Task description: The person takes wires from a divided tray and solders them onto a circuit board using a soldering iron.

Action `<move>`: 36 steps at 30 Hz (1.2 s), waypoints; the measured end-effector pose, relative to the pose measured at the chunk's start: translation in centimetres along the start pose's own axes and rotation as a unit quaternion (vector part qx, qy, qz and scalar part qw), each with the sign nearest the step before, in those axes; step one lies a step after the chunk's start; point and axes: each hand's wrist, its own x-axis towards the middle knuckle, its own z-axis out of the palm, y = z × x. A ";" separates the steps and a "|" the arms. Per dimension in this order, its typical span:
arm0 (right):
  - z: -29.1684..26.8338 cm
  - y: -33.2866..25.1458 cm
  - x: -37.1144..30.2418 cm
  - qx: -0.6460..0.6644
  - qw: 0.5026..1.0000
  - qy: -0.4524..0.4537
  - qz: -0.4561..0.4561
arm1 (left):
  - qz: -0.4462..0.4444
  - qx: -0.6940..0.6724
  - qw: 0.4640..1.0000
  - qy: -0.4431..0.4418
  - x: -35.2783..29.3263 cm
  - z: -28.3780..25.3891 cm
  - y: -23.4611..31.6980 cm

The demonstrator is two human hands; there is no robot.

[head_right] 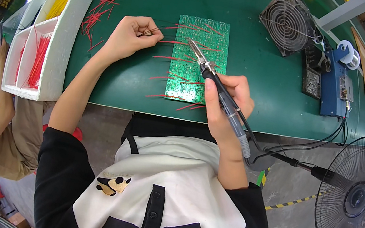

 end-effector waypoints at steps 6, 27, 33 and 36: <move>-0.7 0.4 -0.8 0.042 0.998 0.042 -0.024 | 0.018 -0.009 1.000 0.012 0.0 0.1 0.2; 0.1 0.1 0.1 -0.018 0.999 -0.035 -0.006 | 0.087 0.129 0.966 0.206 -1.8 -1.8 2.2; 0.0 -0.2 0.0 -0.013 0.999 -0.038 0.014 | 0.084 0.005 0.987 0.134 -2.9 -1.5 2.7; -0.4 -0.2 -0.2 -0.005 1.000 -0.023 0.016 | -0.015 -0.048 0.994 0.097 -3.8 -1.2 3.4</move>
